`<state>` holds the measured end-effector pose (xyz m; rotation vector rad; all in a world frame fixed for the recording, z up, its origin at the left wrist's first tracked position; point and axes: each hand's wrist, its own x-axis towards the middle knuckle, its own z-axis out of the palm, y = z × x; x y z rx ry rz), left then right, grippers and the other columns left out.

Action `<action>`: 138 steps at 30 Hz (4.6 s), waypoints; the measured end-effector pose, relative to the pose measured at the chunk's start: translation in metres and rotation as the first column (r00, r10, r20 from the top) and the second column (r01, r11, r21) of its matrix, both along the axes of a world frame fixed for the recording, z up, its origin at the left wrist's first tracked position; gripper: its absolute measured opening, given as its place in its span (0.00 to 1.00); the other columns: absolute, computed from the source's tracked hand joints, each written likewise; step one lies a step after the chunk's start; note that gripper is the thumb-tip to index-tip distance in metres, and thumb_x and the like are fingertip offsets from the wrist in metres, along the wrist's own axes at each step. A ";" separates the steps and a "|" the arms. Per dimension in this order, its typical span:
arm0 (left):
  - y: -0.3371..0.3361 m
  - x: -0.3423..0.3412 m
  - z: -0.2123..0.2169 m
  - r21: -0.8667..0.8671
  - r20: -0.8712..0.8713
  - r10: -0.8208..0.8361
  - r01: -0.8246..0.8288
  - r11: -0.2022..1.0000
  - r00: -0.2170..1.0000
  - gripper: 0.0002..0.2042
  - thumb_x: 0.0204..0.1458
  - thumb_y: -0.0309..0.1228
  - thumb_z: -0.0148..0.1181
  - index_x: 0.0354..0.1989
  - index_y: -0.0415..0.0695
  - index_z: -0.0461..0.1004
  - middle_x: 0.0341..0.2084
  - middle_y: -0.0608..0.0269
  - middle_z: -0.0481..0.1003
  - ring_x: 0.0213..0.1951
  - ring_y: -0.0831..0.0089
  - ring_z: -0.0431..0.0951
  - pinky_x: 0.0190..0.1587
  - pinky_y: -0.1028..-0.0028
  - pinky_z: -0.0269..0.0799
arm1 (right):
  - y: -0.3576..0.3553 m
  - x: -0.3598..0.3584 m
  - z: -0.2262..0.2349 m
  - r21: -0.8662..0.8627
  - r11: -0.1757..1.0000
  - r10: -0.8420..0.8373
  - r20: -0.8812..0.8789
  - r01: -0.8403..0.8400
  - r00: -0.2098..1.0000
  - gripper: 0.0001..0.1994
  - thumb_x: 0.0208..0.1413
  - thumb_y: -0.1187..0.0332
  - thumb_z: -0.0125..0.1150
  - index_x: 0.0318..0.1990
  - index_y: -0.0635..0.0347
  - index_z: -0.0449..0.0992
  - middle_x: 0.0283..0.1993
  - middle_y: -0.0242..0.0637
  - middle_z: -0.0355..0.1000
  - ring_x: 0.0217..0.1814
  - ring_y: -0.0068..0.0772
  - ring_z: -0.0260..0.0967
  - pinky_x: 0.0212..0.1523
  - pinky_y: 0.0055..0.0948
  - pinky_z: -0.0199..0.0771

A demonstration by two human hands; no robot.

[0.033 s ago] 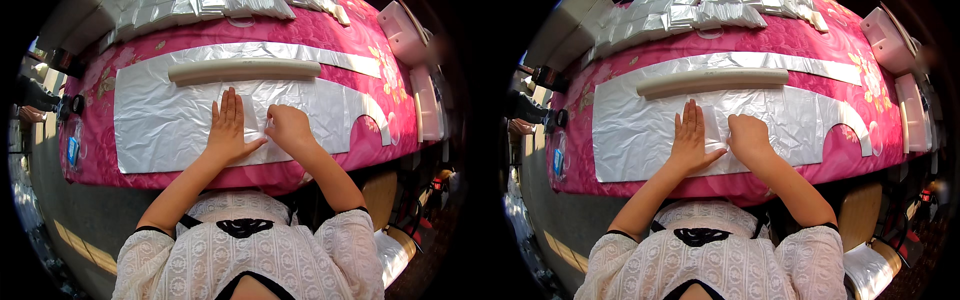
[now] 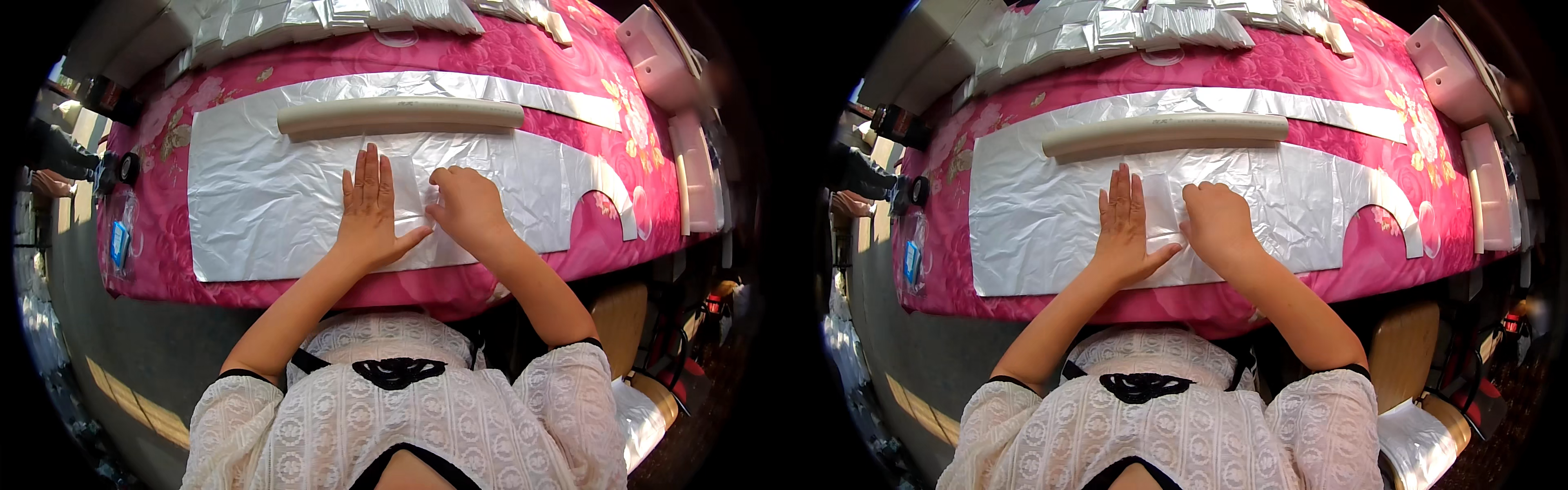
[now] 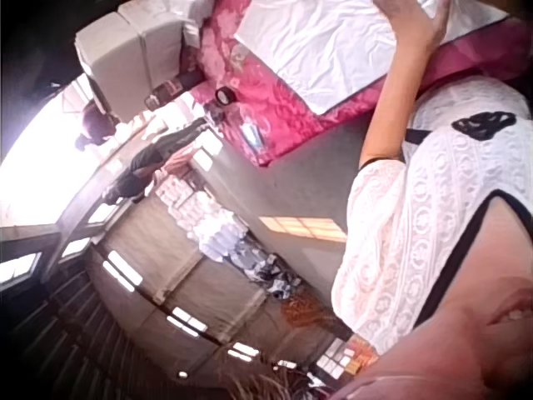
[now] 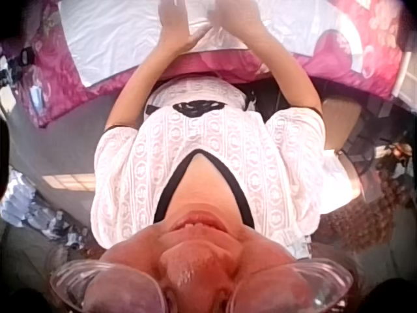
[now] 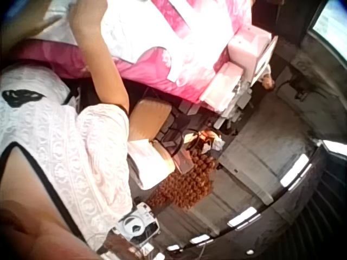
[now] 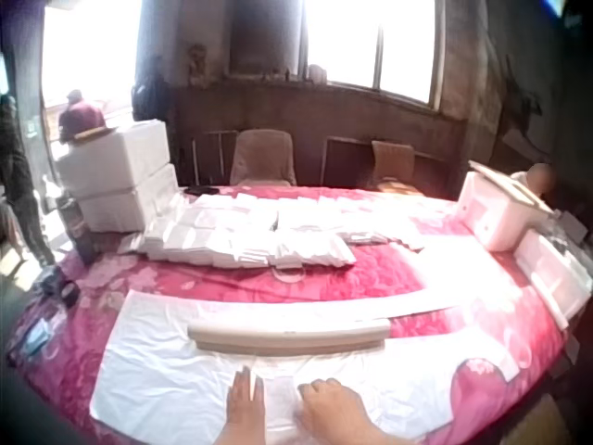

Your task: The person repeatedly unrolls a clear plastic film, wraps small rectangular items, and places them on a table. The process is repeated multiple times with consistent hand motions.

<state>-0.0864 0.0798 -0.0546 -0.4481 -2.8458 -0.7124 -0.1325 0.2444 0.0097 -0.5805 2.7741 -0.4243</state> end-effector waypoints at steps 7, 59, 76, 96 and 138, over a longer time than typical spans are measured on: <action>-0.064 0.093 0.040 0.660 0.751 -0.489 -0.503 0.558 0.443 0.14 0.58 0.30 0.45 0.47 0.36 0.71 0.44 0.57 0.73 0.48 0.69 0.72 0.48 0.73 0.69 | -0.045 -0.014 -0.059 -0.117 0.886 0.380 -0.376 -0.450 0.845 0.33 0.52 0.49 0.50 0.61 0.61 0.56 0.66 0.47 0.47 0.70 0.47 0.39 0.66 0.43 0.40; 0.012 -0.002 0.030 0.245 0.030 -0.174 0.162 0.956 0.984 0.40 0.41 0.40 0.64 0.62 0.40 0.50 0.61 0.32 0.37 0.62 0.37 0.41 0.61 0.53 0.47 | 0.064 0.004 -0.013 -0.435 0.870 0.212 -0.095 -0.232 0.973 0.17 0.54 0.62 0.52 0.47 0.64 0.71 0.41 0.45 0.68 0.46 0.44 0.63 0.48 0.37 0.63; 0.089 0.009 0.041 0.039 0.082 -0.409 0.407 0.913 0.909 0.39 0.38 0.49 0.61 0.57 0.39 0.59 0.62 0.33 0.38 0.63 0.36 0.38 0.62 0.53 0.43 | 0.345 -0.032 -0.061 -0.208 0.897 -0.420 -0.674 0.390 0.608 0.06 0.45 0.70 0.59 0.32 0.60 0.75 0.39 0.38 0.74 0.43 0.39 0.70 0.44 0.33 0.68; -0.151 0.004 0.056 0.507 0.827 -0.158 -0.596 0.623 0.540 0.07 0.49 0.27 0.55 0.31 0.35 0.74 0.26 0.60 0.76 0.28 0.76 0.75 0.32 0.80 0.69 | 0.079 0.119 0.024 -0.255 0.948 -0.230 -0.144 0.189 0.962 0.22 0.41 0.53 0.65 0.37 0.60 0.70 0.37 0.42 0.70 0.37 0.42 0.69 0.34 0.37 0.69; 0.069 -0.018 0.005 -0.127 0.100 -0.167 0.180 0.975 0.981 0.31 0.47 0.30 0.40 0.60 0.25 0.46 0.62 0.37 0.45 0.65 0.50 0.42 0.65 0.59 0.35 | 0.112 -0.173 -0.063 -0.419 -0.711 0.157 0.688 0.565 0.708 0.13 0.58 0.61 0.47 0.43 0.62 0.66 0.44 0.41 0.70 0.47 0.39 0.67 0.53 0.42 0.64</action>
